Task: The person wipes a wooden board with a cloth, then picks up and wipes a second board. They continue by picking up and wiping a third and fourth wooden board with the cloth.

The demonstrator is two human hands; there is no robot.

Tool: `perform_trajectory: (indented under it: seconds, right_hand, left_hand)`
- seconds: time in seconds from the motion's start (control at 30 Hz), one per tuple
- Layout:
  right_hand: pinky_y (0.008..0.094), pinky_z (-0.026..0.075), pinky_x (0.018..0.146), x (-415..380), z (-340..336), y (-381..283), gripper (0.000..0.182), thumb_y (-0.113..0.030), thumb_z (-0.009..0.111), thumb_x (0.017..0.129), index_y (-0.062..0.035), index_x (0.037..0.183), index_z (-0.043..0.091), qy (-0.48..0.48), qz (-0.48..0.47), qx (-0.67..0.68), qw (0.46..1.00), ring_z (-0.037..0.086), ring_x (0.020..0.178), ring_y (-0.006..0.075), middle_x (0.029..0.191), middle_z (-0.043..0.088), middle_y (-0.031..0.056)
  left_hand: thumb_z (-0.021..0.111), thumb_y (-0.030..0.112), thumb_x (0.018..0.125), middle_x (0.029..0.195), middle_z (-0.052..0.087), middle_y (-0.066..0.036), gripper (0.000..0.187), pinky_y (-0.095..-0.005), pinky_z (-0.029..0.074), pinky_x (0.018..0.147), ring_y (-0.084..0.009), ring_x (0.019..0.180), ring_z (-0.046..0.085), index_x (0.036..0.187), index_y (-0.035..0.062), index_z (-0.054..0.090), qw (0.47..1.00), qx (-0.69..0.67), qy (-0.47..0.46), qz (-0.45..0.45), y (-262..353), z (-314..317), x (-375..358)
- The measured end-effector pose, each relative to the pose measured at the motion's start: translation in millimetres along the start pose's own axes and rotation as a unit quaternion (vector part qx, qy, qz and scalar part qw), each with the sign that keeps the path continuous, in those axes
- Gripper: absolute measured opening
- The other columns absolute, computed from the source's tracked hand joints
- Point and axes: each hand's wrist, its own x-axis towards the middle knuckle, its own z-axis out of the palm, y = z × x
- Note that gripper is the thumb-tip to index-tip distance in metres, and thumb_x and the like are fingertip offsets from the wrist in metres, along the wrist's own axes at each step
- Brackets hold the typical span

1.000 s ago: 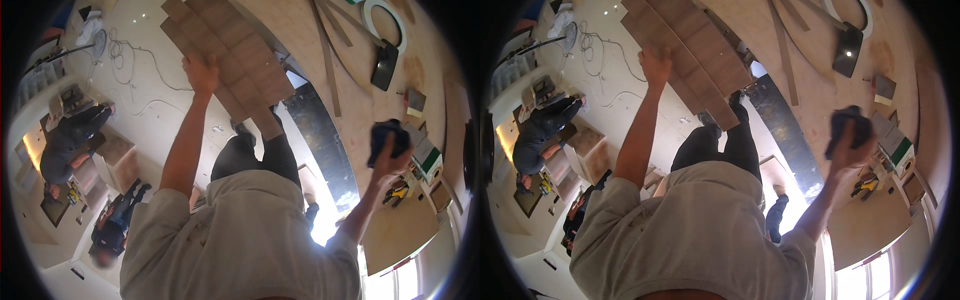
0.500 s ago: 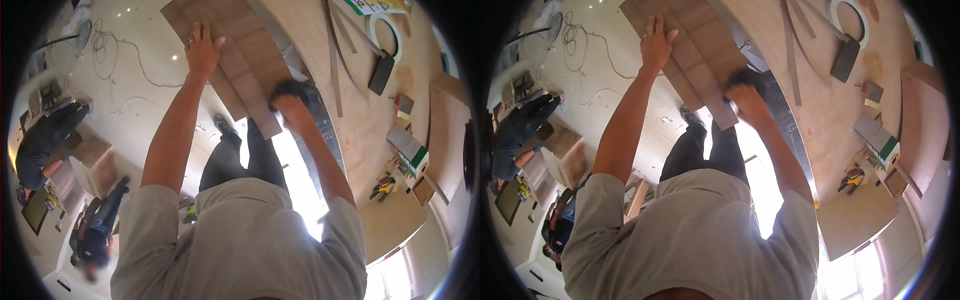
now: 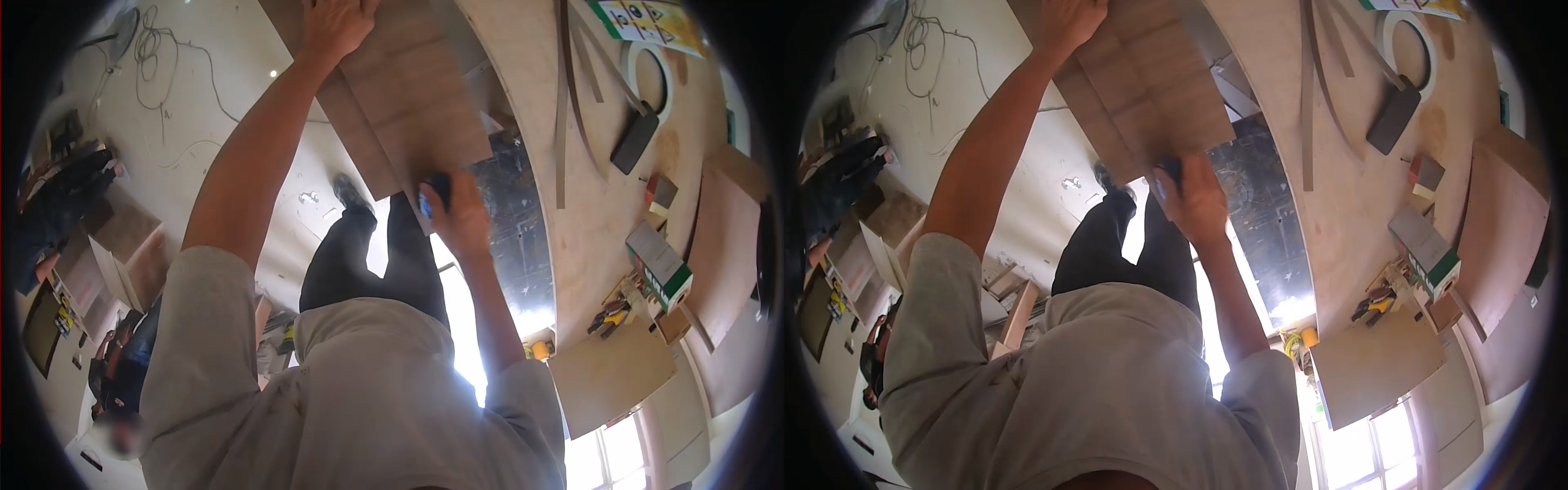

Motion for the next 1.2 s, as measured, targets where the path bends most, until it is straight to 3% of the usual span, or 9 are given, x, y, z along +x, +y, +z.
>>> perform_trajectory:
  seconds: [0.07, 0.27, 0.53, 0.63, 0.7, 0.83, 1.0, 1.1, 1.2]
  right_hand:
    - [0.0471, 0.051, 0.072, 9, 33, 18, 0.035, -0.025, 0.078, 0.089, -0.0054, 0.114, 0.062, 0.032, -0.121, -0.115, 0.985, 0.065, 0.086, 0.0357, 0.097, 0.064, 0.0151]
    - [0.048, 0.049, 0.076, 27, 60, 24, 0.035, -0.025, 0.076, 0.089, -0.007, 0.116, 0.061, 0.05, -0.116, -0.157, 0.98, 0.063, 0.088, 0.034, 0.097, 0.06, 0.0138]
    - [0.0529, 0.05, 0.079, 183, 96, -38, 0.024, -0.023, 0.07, 0.093, -0.0084, 0.11, 0.06, 0.036, -0.149, -0.146, 0.977, 0.062, 0.091, 0.04, 0.102, 0.062, 0.0199]
    - [0.0529, 0.05, 0.086, 103, 78, -9, 0.035, -0.024, 0.069, 0.09, -0.0095, 0.119, 0.057, -0.059, -0.069, -0.197, 0.976, 0.063, 0.102, 0.0397, 0.109, 0.06, 0.0186]
    - [0.053, 0.05, 0.085, 37, 70, 18, 0.036, -0.021, 0.069, 0.088, -0.0085, 0.12, 0.058, -0.003, -0.064, -0.195, 0.979, 0.063, 0.101, 0.0407, 0.11, 0.061, 0.019]
    - [0.0523, 0.05, 0.076, 49, 72, 14, 0.025, -0.019, 0.067, 0.097, -0.0049, 0.116, 0.06, 0.019, -0.098, -0.186, 0.978, 0.062, 0.089, 0.0429, 0.098, 0.062, 0.0211]
    - [0.0524, 0.051, 0.079, 205, 104, -47, 0.02, -0.022, 0.062, 0.101, -0.0039, 0.105, 0.055, 0.07, -0.069, -0.165, 0.981, 0.063, 0.093, 0.0424, 0.1, 0.063, 0.0208]
    - [0.0526, 0.052, 0.082, 183, 96, -47, 0.022, -0.023, 0.063, 0.101, -0.0035, 0.112, 0.057, 0.07, -0.069, -0.182, 0.978, 0.063, 0.097, 0.0431, 0.103, 0.064, 0.0209]
    - [0.0534, 0.052, 0.086, 87, 78, 10, 0.026, -0.026, 0.063, 0.1, -0.0075, 0.117, 0.059, 0.037, -0.024, -0.213, 0.976, 0.063, 0.102, 0.0426, 0.112, 0.061, 0.0212]
  left_hand:
    - [0.034, 0.043, 0.11, 0.168, 0.028, -0.019, 0.06, -0.057, 0.007, 0.129, -0.0378, 0.157, 0.021, 0.158, 0.0062, 0.039, 1.0, 0.004, 0.015, -0.003, 5, -1, -1]
    - [0.034, 0.038, 0.11, 0.168, 0.029, -0.018, 0.058, -0.0569, 0.007, 0.129, -0.0376, 0.158, 0.02, 0.157, 0.0039, 0.04, 0.999, 0.007, 0.039, -0.02, 6, 7, -1]
    - [0.035, 0.035, 0.11, 0.167, 0.033, -0.015, 0.054, -0.0574, 0.01, 0.128, -0.0377, 0.157, 0.022, 0.152, 0.0038, 0.049, 0.997, -0.051, 0.057, -0.029, -3, 4, -4]
    - [0.036, 0.035, 0.11, 0.166, 0.035, -0.014, 0.053, -0.0579, 0.01, 0.128, -0.0372, 0.156, 0.023, 0.15, 0.0037, 0.051, 0.997, -0.051, 0.054, -0.032, -1, 3, 2]
    - [0.036, 0.035, 0.11, 0.166, 0.035, -0.014, 0.053, -0.0581, 0.01, 0.128, -0.037, 0.156, 0.023, 0.15, 0.0033, 0.05, 0.997, -0.032, 0.056, -0.04, 0, 3, 0]
    - [0.037, 0.035, 0.11, 0.166, 0.034, -0.015, 0.054, -0.0585, 0.01, 0.128, -0.0371, 0.157, 0.022, 0.15, 0.0014, 0.05, 0.994, -0.072, 0.065, -0.041, -1, 6, 0]
    - [0.037, 0.036, 0.11, 0.167, 0.033, -0.016, 0.055, -0.0589, 0.01, 0.128, -0.0377, 0.157, 0.022, 0.15, 0.0003, 0.05, 0.993, -0.091, 0.074, -0.034, -5, 5, -1]
    - [0.036, 0.036, 0.11, 0.167, 0.033, -0.016, 0.055, -0.0586, 0.009, 0.128, -0.0379, 0.157, 0.023, 0.15, 0.0004, 0.05, 0.992, -0.104, 0.064, -0.031, -9, 2, -2]
    - [0.034, 0.036, 0.111, 0.167, 0.032, -0.016, 0.056, -0.058, 0.007, 0.129, -0.0372, 0.157, 0.021, 0.151, 0.0007, 0.049, 0.992, -0.097, 0.067, -0.035, -9, 5, 1]
